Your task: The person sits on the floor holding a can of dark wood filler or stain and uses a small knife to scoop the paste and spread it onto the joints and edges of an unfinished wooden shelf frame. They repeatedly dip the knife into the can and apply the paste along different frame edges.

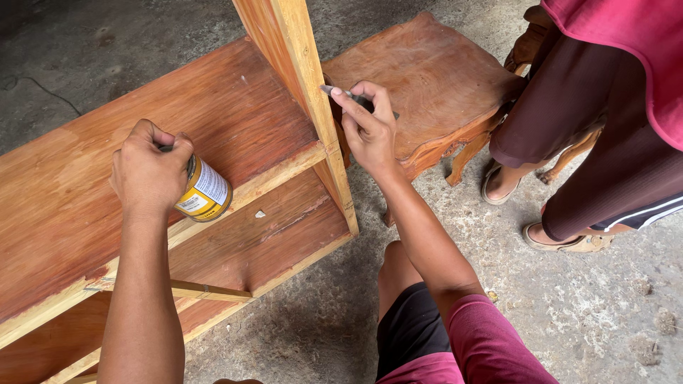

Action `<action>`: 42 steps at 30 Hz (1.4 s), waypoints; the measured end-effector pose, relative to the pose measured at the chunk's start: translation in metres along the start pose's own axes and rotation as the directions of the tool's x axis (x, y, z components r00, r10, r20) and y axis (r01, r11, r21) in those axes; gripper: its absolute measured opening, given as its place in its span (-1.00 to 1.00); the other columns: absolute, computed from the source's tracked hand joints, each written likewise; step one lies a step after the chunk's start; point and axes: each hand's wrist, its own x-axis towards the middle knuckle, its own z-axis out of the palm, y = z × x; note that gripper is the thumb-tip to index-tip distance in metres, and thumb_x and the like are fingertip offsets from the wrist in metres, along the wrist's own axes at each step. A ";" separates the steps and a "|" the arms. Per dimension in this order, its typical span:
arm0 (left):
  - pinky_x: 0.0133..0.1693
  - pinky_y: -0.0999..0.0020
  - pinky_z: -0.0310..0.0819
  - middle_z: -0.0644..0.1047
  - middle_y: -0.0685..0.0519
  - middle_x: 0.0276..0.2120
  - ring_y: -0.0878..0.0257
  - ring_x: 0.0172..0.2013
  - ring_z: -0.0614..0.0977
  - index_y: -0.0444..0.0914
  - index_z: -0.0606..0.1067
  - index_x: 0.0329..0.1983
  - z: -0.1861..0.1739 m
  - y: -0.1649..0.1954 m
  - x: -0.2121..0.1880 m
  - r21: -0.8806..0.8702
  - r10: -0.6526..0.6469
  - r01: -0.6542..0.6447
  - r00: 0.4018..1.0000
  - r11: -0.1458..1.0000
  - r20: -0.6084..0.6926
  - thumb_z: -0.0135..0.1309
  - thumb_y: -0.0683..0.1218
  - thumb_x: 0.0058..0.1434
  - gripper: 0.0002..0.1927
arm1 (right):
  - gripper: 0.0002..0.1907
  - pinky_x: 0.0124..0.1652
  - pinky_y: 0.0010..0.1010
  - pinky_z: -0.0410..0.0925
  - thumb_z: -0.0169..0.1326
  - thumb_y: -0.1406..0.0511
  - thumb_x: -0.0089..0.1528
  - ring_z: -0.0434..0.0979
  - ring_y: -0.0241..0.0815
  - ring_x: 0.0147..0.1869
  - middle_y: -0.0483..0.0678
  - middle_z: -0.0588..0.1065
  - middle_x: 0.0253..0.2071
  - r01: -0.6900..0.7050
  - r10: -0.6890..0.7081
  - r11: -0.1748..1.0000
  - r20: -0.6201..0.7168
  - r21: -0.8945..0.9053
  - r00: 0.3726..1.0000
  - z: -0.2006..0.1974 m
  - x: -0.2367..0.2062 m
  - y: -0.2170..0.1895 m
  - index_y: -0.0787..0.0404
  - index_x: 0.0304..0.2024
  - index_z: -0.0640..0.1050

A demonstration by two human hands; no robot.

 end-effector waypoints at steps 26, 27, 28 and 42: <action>-0.16 -0.01 0.50 0.63 -0.04 -0.35 -0.01 -0.25 0.67 -0.19 0.49 -0.31 -0.004 0.005 0.000 -0.007 -0.002 0.002 1.000 1.000 -0.002 0.24 0.08 0.26 -0.72 | -0.40 -0.08 -0.47 0.43 0.07 0.67 0.21 0.52 -0.20 0.02 -0.01 0.42 0.08 -0.041 0.039 0.999 0.069 0.034 0.997 -0.018 0.002 -0.006 0.10 0.21 0.61; -0.16 -0.01 0.50 0.63 -0.04 -0.35 0.00 -0.25 0.67 -0.18 0.49 -0.31 -0.004 0.005 -0.001 -0.009 -0.009 0.009 1.000 1.000 0.007 0.23 0.09 0.26 -0.72 | -0.41 -0.09 -0.47 0.43 0.07 0.67 0.21 0.52 -0.20 0.02 0.00 0.42 0.08 -0.047 0.044 0.998 0.069 0.045 0.997 -0.016 0.002 -0.006 0.10 0.21 0.60; -0.17 0.00 0.50 0.63 -0.03 -0.35 0.02 -0.24 0.68 -0.18 0.49 -0.32 -0.004 0.005 -0.001 -0.010 -0.014 0.014 1.000 1.000 0.015 0.23 0.09 0.26 -0.73 | -0.41 -0.11 -0.47 0.43 0.07 0.66 0.22 0.52 -0.20 0.01 0.00 0.41 0.09 -0.052 0.048 0.997 0.068 0.056 0.997 -0.013 0.002 -0.006 0.09 0.21 0.60; -0.18 -0.02 0.50 0.62 -0.06 -0.38 -0.03 -0.28 0.66 -0.20 0.49 -0.33 0.001 -0.002 0.001 0.011 0.028 -0.027 0.999 1.000 -0.030 0.27 0.09 0.26 -0.70 | -0.34 0.05 -0.34 0.46 0.20 0.64 0.20 0.51 -0.07 0.12 0.04 0.39 0.07 0.156 -0.152 0.980 0.048 -0.126 0.987 -0.002 0.001 0.016 -0.03 0.25 0.57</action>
